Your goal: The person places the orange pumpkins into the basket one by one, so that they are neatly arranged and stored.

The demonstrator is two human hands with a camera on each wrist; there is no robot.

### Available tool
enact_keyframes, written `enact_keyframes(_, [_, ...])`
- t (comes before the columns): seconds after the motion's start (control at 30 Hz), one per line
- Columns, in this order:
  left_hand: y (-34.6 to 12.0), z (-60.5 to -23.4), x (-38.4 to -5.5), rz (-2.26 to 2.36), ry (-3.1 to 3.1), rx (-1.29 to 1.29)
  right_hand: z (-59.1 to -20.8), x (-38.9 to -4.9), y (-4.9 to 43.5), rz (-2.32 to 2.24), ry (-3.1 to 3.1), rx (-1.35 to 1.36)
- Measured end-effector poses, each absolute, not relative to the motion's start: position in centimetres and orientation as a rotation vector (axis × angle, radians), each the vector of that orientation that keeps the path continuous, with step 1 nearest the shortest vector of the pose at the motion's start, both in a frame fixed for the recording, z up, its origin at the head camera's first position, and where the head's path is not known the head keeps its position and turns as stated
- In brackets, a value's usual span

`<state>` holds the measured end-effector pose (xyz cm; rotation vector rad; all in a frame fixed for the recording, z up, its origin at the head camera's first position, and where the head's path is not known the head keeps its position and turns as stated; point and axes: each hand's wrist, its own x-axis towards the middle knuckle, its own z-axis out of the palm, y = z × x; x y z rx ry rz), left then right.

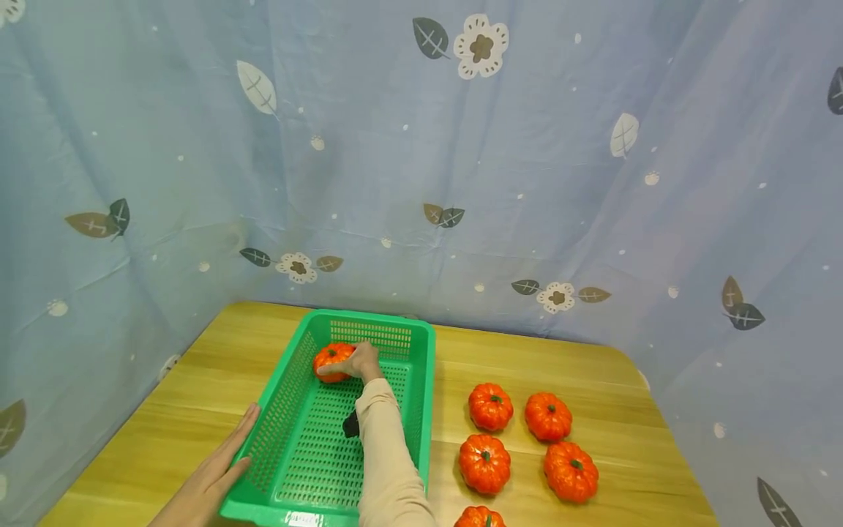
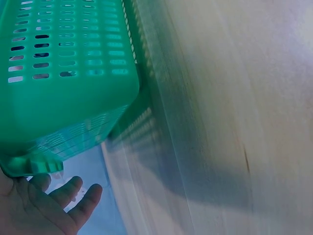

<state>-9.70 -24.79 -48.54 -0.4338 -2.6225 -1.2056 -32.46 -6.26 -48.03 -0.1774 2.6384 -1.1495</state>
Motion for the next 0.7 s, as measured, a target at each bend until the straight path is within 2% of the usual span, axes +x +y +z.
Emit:
enact_keyframes(0.27, [-24.7,-48.4,-9.5,-1.189,-2.621,-0.447,-48.0,-31.8,-6.4,-1.265,2.564,-0.126])
enact_keyframes(0.7, [-24.6,-47.9,-9.4,-1.146,-2.704,-0.367,-47.0,-31.8,-6.4,-1.033,2.658,-0.233])
